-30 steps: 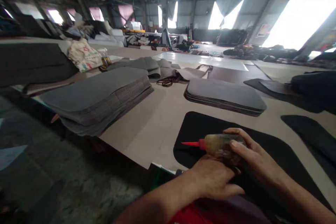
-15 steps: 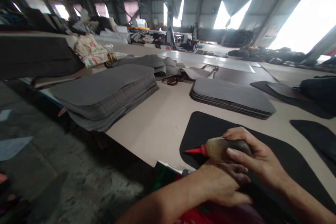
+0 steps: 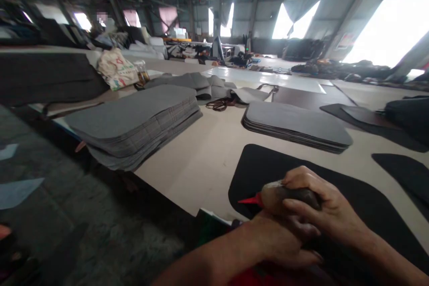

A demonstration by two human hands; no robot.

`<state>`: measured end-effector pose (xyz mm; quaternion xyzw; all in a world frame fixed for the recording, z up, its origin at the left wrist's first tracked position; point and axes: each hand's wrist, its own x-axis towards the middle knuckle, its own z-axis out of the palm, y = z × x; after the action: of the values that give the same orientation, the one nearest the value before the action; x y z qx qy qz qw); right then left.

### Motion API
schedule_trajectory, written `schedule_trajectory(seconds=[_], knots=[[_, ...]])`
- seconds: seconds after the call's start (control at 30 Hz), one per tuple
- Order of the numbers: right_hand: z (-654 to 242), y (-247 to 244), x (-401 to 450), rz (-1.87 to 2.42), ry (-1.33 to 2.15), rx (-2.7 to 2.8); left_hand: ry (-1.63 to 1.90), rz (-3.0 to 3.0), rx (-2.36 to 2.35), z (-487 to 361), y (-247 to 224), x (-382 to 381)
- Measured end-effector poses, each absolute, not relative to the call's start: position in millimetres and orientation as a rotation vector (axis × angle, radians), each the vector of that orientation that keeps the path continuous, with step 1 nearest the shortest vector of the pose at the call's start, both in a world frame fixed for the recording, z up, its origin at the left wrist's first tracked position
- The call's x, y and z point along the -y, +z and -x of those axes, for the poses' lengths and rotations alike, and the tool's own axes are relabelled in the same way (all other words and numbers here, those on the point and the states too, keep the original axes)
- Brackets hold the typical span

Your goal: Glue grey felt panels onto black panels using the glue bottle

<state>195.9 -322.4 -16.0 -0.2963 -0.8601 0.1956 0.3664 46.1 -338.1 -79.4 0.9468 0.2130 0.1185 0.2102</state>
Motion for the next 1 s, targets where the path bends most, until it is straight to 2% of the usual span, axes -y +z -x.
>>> schedule_trajectory(seconds=[0.2, 1.0], knots=[[-194, -11, 323, 0.743, 0.480, 2.240, 0.458, -2.632, -0.547, -47, -85, 338], [-182, 3, 312, 0.632, 0.494, 2.366, 0.442, -2.645, -0.497, -49, -83, 335]])
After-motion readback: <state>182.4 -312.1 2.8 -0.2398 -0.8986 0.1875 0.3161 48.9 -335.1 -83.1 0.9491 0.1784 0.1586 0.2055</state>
